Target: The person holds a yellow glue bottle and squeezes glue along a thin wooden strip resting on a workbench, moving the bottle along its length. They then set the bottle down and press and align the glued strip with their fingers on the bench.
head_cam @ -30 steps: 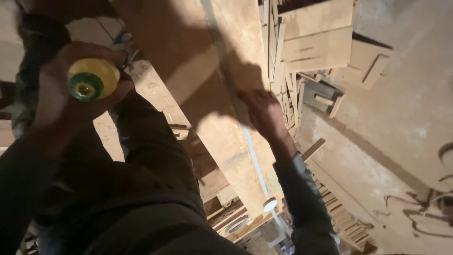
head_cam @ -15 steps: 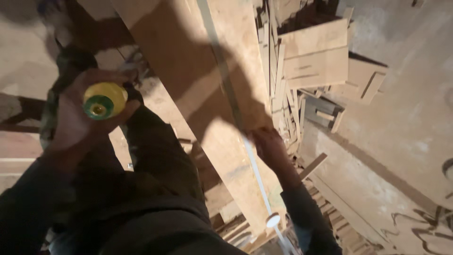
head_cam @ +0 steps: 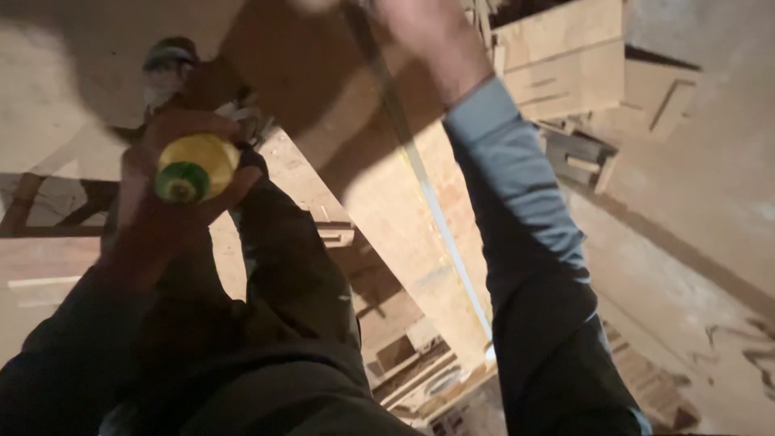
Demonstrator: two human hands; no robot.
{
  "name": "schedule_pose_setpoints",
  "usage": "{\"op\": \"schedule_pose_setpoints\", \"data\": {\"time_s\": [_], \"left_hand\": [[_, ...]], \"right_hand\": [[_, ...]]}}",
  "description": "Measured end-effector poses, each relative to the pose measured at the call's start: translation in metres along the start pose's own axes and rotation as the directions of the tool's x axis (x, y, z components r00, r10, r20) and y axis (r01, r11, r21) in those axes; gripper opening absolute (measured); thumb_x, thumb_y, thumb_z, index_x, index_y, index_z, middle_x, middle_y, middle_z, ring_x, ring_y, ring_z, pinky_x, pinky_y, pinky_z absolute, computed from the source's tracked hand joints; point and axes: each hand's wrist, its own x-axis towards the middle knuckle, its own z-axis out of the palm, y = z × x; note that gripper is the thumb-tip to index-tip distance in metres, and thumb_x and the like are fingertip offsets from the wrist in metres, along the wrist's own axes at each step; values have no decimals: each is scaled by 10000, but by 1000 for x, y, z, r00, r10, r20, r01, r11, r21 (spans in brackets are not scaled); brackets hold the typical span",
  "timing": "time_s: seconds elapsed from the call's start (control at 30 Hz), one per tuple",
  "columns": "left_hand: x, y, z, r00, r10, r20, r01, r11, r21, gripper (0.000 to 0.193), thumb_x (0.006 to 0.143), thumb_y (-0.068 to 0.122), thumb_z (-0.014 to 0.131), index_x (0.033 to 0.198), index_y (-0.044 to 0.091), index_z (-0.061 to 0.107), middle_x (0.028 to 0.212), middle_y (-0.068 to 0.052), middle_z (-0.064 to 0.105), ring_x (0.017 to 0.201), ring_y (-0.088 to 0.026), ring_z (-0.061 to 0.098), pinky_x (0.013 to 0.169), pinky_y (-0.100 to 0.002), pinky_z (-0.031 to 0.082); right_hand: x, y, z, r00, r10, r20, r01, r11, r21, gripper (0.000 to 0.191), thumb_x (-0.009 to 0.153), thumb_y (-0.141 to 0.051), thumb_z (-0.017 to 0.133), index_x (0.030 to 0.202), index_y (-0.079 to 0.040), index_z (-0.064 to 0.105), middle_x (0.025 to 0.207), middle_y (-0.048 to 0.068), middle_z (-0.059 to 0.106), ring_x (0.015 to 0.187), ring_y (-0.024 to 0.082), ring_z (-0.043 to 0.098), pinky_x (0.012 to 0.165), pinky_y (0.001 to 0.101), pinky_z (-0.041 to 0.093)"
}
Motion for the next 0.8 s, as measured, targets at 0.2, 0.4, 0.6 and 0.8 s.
{"op": "schedule_pose_setpoints", "data": {"time_s": [0.2,0.4,0.6,0.8], "left_hand": [[-8,-42,-36,995,-14,99,7,998,69,513,865,151,900,1268,74,593,1162,-115,711,1053,-212,729,904,-340,621],[24,-27,-61,948,-128,292,46,961,271,523,773,154,898,1212,42,636,1142,-170,710,987,-252,721,775,-356,620],[20,-32,-1,910,-137,390,74,982,172,499,833,158,872,1256,37,638,1102,-142,705,988,-210,720,874,-347,602],[5,-63,31,891,-9,453,0,1000,21,501,807,188,886,1222,54,640,1115,-106,699,974,-183,715,812,-296,596]], "right_hand": [[-144,3,-1,939,-328,101,341,865,-367,436,910,4,610,1293,-162,739,1107,80,742,1110,236,668,1034,429,518],[-172,-9,-23,982,-115,147,159,927,-341,408,901,-23,664,1275,-159,756,1093,85,741,1107,240,657,983,436,482],[-164,52,27,973,-231,-26,203,900,-387,290,911,-120,694,1192,-115,764,1195,52,737,1204,238,626,1074,415,454],[-279,74,45,981,3,195,82,900,-427,406,919,-81,662,1312,-141,745,1197,107,716,1107,224,641,981,397,475]]}}
